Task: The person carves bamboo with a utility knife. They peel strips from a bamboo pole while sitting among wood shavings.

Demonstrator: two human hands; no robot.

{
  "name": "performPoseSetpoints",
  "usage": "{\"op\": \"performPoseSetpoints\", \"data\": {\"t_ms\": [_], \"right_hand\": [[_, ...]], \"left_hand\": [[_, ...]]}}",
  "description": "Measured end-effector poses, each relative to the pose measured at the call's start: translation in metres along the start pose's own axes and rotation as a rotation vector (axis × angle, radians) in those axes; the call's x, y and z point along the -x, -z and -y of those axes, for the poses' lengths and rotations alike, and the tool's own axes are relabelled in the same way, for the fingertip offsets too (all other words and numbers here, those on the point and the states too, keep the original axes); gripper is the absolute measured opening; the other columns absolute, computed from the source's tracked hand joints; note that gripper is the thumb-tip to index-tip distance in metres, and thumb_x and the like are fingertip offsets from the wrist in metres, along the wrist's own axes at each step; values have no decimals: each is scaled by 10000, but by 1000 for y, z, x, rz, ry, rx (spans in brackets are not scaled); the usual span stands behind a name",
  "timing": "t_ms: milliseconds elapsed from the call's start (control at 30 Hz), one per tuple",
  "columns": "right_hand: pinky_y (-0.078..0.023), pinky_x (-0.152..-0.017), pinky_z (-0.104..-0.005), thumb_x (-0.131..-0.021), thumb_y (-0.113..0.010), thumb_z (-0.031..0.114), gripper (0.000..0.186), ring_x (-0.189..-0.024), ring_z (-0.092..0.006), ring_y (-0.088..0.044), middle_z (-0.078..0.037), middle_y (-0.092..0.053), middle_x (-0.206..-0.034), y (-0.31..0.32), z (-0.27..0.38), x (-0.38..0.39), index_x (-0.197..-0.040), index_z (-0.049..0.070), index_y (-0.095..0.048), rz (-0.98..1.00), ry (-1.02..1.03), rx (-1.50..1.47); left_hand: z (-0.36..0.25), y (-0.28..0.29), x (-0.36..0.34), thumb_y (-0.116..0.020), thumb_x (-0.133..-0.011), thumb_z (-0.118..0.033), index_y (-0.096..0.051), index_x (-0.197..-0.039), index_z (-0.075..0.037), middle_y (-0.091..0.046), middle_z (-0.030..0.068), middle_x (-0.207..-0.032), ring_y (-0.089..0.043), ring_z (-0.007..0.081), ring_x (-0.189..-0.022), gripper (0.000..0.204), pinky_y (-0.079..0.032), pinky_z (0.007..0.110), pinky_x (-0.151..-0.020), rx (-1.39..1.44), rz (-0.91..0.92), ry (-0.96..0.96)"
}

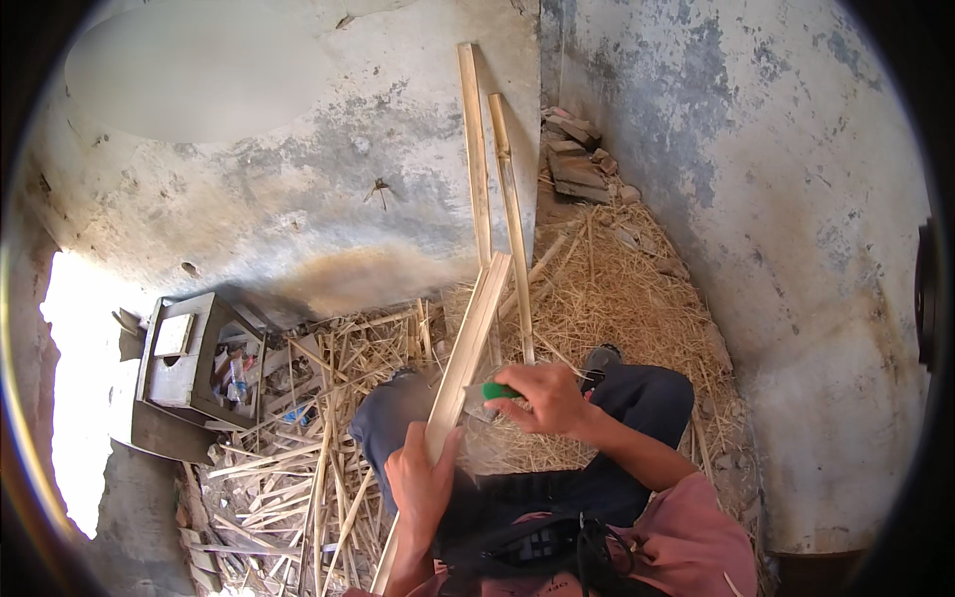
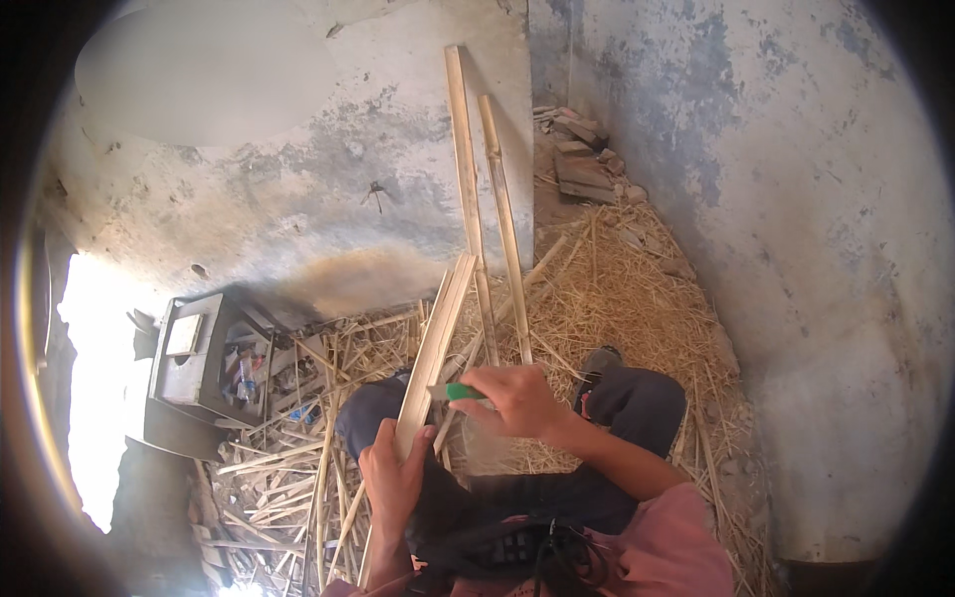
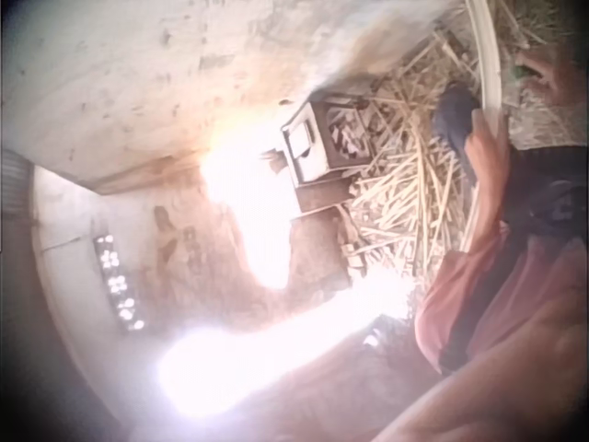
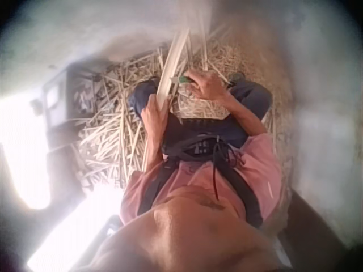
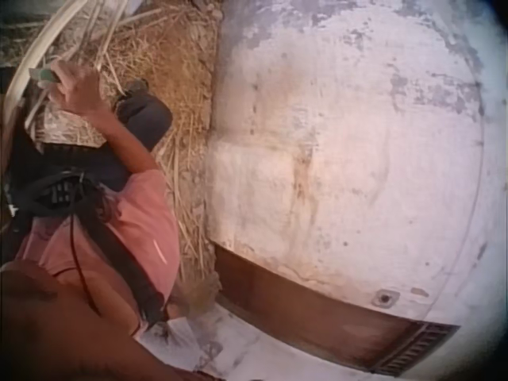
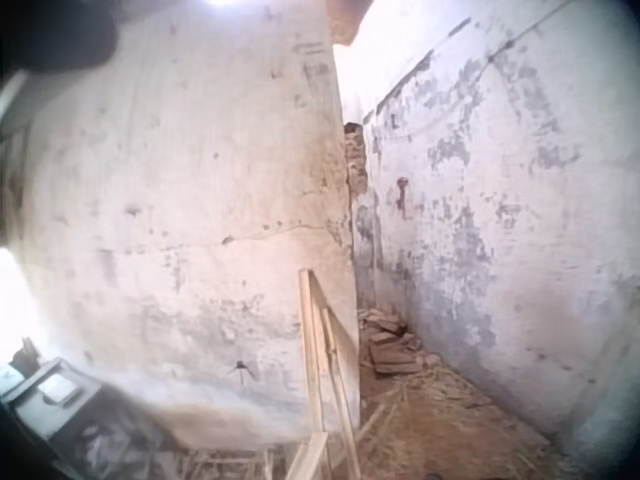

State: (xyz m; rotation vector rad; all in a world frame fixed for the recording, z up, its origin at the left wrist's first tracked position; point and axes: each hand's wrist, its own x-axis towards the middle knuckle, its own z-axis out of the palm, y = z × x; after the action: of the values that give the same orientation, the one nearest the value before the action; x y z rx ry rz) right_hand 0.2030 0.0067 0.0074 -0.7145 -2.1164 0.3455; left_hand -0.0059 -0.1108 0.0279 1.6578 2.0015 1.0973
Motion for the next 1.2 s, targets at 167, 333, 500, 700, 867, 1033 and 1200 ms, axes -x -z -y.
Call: {"op": "performPoseSetpoints", "data": {"t_ms": [167,333,500,700,867,1033,1200], "right_hand": [[-579,-587,-375,-938,-817,342,284,-704,-260,-754,-60,-766,-875,-13,4,6,-1030,85,-737,41,48,1],[-579,-584,-366,-928,-824,343,284,-706,-254,-757,-56,-772,-885,-13,6,6,-1030,89,-745,34,32,-5],[-570,-565,-344,-924,-822,371,279,-670,-227,-743,-35,-755,-831,-8,7,2,-1006,114,-749,-9,48,63],[-556,-553,-353,-925,-824,371,268,-656,-229,-733,-29,-748,-814,-2,3,0,-991,122,-751,-1,50,106],[-534,-530,-347,-964,-792,384,271,-611,-218,-713,-33,-746,-802,2,-5,-2,-989,117,-752,-74,43,104],[-471,-462,-316,-1071,-662,428,368,-525,-119,-635,-54,-688,-692,51,-66,-13,-1051,76,-769,-239,-469,112],[-473,-474,-316,-1057,-692,418,345,-533,-130,-640,-45,-685,-702,42,-43,-12,-1063,79,-754,-236,-240,67]], "left_hand": [[-9,-2,-3,-840,-949,-295,-608,-904,-8,-703,216,-714,-713,429,-666,372,-520,462,-585,4,-18,-44],[-14,-2,-4,-833,-953,-293,-611,-922,-19,-696,228,-720,-699,453,-677,355,-516,476,-572,25,-20,-28],[-11,-3,-6,-829,-957,-282,-600,-904,-9,-660,237,-686,-668,466,-649,360,-488,477,-551,19,-12,-20],[-9,-2,-6,-826,-958,-273,-589,-878,-8,-644,250,-668,-664,472,-640,365,-483,479,-543,17,-6,-28],[-8,2,0,-802,-983,-273,-548,-843,2,-657,242,-686,-670,468,-644,399,-477,486,-553,10,16,-24],[9,14,26,-789,-991,-278,-530,-820,0,-617,250,-671,-635,494,-649,416,-449,526,-570,-30,91,39],[14,14,20,-771,-1005,-292,-520,-826,7,-597,254,-678,-604,490,-643,430,-451,497,-582,-7,69,69]]}}
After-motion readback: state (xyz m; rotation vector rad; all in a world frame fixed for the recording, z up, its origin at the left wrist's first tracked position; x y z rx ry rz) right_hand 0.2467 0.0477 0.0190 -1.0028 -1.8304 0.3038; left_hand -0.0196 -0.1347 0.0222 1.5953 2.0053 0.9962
